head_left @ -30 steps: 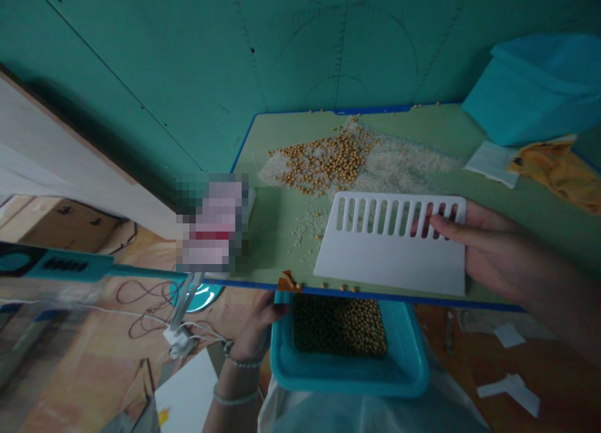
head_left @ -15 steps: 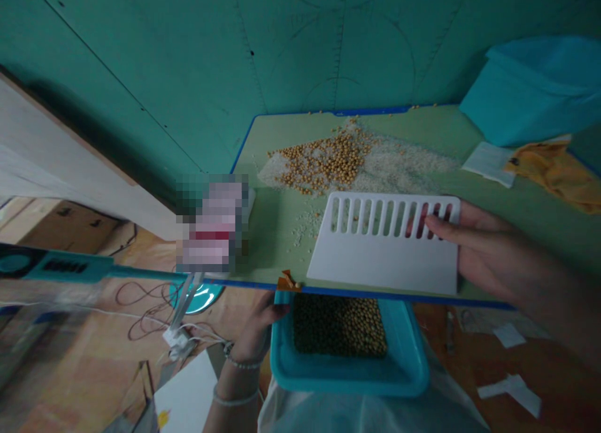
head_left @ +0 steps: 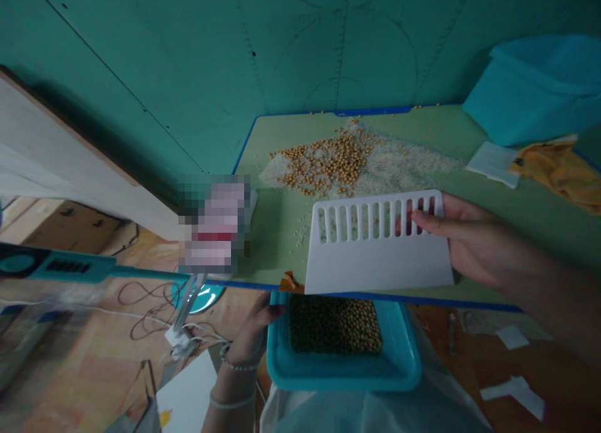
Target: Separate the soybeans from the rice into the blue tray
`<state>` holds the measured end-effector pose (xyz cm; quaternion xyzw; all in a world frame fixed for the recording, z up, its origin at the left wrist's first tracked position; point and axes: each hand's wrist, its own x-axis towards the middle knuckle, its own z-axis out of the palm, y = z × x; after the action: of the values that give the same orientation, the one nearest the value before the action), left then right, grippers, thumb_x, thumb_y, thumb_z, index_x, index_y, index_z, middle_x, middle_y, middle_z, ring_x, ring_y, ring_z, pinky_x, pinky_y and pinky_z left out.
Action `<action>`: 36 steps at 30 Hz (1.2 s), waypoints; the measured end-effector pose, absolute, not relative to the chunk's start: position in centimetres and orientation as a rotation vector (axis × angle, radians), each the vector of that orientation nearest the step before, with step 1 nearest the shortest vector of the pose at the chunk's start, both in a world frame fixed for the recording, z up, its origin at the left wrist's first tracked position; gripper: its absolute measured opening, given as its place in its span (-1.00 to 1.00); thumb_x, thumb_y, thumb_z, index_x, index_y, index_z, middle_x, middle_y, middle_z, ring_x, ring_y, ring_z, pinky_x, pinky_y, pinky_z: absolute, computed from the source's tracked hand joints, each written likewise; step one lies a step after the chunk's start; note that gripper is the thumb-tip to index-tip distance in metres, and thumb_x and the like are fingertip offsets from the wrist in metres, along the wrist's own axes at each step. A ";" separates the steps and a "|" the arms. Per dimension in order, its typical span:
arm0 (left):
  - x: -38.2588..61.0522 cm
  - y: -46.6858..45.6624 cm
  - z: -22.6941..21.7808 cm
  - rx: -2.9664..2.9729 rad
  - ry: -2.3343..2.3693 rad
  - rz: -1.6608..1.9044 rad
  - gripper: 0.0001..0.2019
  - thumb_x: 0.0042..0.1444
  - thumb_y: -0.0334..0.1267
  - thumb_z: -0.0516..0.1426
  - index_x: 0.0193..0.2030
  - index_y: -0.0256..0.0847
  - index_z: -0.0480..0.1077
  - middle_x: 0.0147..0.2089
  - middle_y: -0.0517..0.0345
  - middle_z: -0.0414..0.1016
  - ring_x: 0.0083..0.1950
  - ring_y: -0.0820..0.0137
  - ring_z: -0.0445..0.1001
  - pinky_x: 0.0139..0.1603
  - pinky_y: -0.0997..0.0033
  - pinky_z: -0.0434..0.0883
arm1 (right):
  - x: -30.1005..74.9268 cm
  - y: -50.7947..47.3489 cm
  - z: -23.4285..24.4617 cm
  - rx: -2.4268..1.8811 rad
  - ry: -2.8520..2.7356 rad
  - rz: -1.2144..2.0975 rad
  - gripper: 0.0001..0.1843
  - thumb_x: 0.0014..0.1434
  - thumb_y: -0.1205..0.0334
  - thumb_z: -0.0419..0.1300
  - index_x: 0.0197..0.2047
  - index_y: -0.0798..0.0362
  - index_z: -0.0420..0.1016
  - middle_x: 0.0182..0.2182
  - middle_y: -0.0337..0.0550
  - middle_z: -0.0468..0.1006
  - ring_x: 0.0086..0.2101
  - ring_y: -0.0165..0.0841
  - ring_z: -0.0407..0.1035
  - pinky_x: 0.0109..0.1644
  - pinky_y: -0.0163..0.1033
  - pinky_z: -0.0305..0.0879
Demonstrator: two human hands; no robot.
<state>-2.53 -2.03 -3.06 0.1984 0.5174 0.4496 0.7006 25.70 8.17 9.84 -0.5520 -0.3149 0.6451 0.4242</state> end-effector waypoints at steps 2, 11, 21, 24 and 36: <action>-2.3 -1.8 -2.6 0.468 1.160 1.012 -0.58 -0.28 -0.25 0.32 -0.16 -0.13 0.65 -0.05 0.09 0.71 0.27 -0.15 0.39 0.33 -0.05 0.24 | 25.9 8.5 10.3 -1.423 -0.738 1.499 -0.90 -0.04 0.37 0.27 -0.43 -0.04 0.55 -0.55 -0.32 0.60 -0.50 -0.38 0.47 -0.35 -0.27 0.42; -2.2 -1.5 -2.5 0.615 1.188 1.079 -0.72 -0.24 -0.30 0.28 -0.29 -0.10 0.65 0.01 0.14 0.69 0.40 -0.05 0.23 0.44 0.04 0.07 | 26.8 10.6 10.3 -1.358 -0.771 1.211 -0.77 0.11 0.46 0.18 -0.37 -0.09 0.54 -0.42 -0.34 0.65 -0.34 -0.32 0.51 0.01 -0.08 0.42; -2.0 -1.6 -2.4 0.617 1.218 1.066 -0.61 -0.24 -0.30 0.27 -0.18 -0.02 0.66 0.04 0.24 0.68 0.37 -0.04 0.28 0.42 0.03 0.10 | 26.5 9.6 9.5 -1.395 -0.767 1.343 -0.88 -0.05 0.36 0.28 -0.43 -0.09 0.54 -0.49 -0.36 0.61 -0.48 -0.39 0.45 -0.36 -0.31 0.40; -1.9 -1.5 -2.2 0.648 1.209 1.048 -0.57 -0.24 -0.29 0.26 -0.12 -0.06 0.65 0.03 0.18 0.69 0.37 -0.08 0.28 0.42 -0.01 0.10 | 26.5 9.3 9.2 -1.379 -0.792 1.403 -0.90 -0.06 0.31 0.31 -0.43 -0.09 0.52 -0.47 -0.36 0.62 -0.46 -0.38 0.46 -0.37 -0.30 0.41; -2.1 -1.9 -2.9 0.547 1.197 1.052 -0.58 -0.24 -0.29 0.30 -0.12 -0.08 0.65 0.02 0.16 0.69 0.36 -0.08 0.28 0.42 -0.01 0.10 | 27.0 8.4 9.5 -1.451 -0.786 1.356 -0.87 0.02 0.31 0.26 -0.33 -0.10 0.52 -0.41 -0.28 0.64 -0.37 -0.26 0.52 -0.12 -0.07 0.48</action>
<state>-2.15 -1.92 -2.88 0.2423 0.5301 0.4661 0.6656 27.01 8.36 9.52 -0.5952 -0.3225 0.5563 0.4820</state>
